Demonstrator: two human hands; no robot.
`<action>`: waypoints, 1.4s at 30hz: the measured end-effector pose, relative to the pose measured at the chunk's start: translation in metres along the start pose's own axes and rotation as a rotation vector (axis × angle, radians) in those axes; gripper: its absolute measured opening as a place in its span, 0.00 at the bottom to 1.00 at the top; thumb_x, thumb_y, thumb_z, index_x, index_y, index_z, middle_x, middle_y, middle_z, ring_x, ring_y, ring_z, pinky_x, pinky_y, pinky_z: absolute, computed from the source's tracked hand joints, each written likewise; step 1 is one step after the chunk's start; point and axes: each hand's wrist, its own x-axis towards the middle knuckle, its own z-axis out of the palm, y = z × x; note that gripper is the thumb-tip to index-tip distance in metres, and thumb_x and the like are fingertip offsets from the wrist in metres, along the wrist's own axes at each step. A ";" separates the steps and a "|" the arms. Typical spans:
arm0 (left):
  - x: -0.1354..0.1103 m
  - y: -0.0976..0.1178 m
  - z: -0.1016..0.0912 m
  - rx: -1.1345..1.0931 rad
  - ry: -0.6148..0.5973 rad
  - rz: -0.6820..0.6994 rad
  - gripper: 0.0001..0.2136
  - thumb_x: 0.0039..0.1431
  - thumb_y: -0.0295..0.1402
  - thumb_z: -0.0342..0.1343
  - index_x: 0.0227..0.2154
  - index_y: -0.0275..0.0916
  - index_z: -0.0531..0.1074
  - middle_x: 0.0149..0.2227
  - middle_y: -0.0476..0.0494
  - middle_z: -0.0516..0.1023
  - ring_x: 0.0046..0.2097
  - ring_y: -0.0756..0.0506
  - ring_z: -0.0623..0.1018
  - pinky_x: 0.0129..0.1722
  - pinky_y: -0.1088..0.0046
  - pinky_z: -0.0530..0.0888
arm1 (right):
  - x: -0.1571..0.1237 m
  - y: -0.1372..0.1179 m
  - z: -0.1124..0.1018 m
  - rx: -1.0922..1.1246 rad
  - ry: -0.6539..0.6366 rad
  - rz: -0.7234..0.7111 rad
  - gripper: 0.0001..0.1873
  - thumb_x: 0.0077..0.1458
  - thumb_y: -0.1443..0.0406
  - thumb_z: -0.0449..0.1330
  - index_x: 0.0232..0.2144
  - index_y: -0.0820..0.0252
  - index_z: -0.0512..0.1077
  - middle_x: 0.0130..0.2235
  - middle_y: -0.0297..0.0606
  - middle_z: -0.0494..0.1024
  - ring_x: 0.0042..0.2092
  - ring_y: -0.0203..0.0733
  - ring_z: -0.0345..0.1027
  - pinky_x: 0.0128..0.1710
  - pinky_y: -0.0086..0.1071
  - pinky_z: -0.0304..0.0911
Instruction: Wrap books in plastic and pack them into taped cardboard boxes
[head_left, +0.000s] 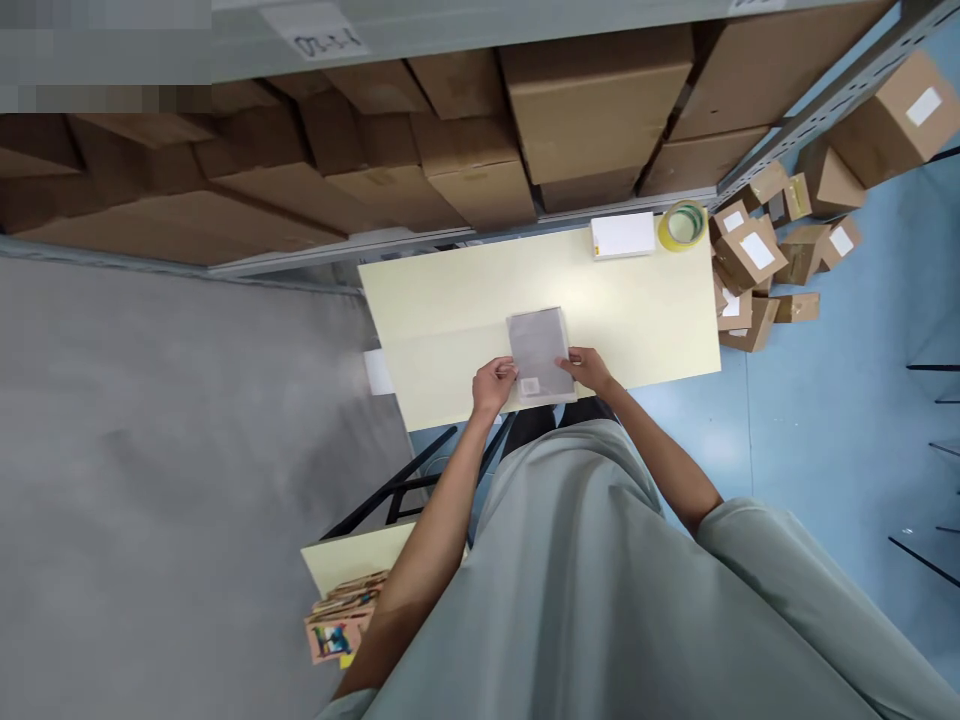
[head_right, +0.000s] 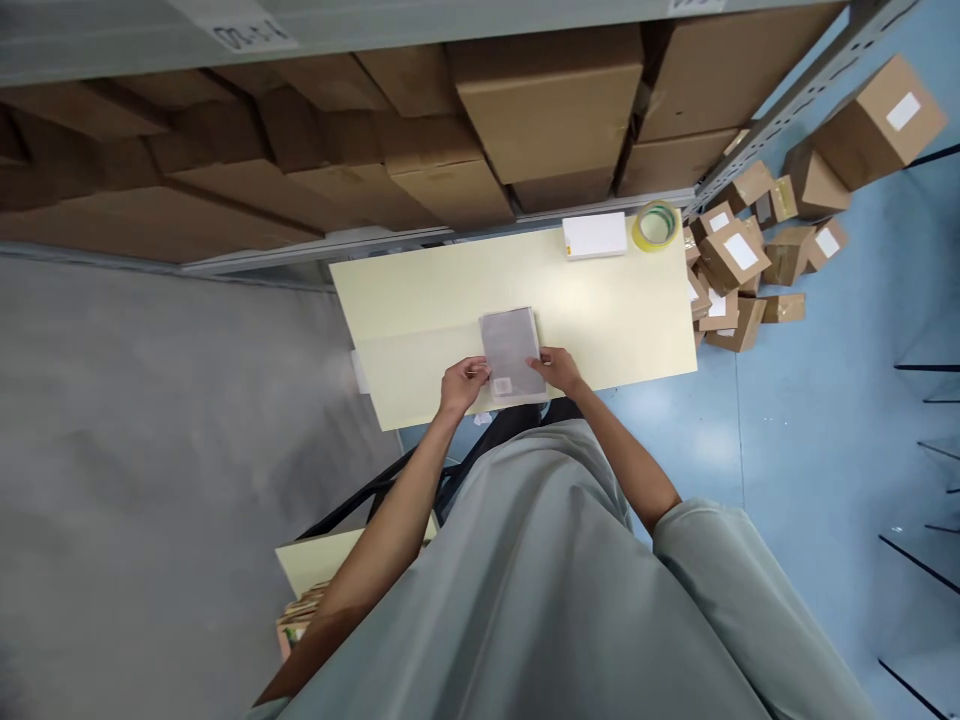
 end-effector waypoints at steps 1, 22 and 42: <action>0.000 0.010 0.014 0.002 -0.017 -0.001 0.14 0.55 0.36 0.64 0.44 0.43 0.84 0.34 0.47 0.87 0.37 0.43 0.85 0.48 0.64 0.81 | -0.002 0.006 -0.017 0.021 0.008 0.015 0.16 0.56 0.51 0.69 0.27 0.57 0.75 0.32 0.37 0.82 0.38 0.45 0.77 0.33 0.31 0.70; -0.005 0.105 0.131 0.260 -0.297 0.094 0.22 0.66 0.26 0.59 0.62 0.40 0.78 0.52 0.42 0.86 0.47 0.45 0.85 0.56 0.69 0.79 | -0.001 0.035 -0.152 -0.511 0.253 0.206 0.07 0.67 0.60 0.63 0.38 0.57 0.78 0.44 0.42 0.85 0.43 0.45 0.77 0.41 0.33 0.66; 0.046 0.028 0.016 0.788 -0.294 -0.148 0.84 0.37 0.65 0.76 0.78 0.36 0.17 0.75 0.21 0.03 0.75 0.12 0.15 0.71 0.24 0.31 | 0.040 0.034 -0.044 -0.956 0.199 -0.432 0.40 0.79 0.50 0.46 0.80 0.68 0.50 0.82 0.57 0.44 0.83 0.60 0.34 0.80 0.58 0.40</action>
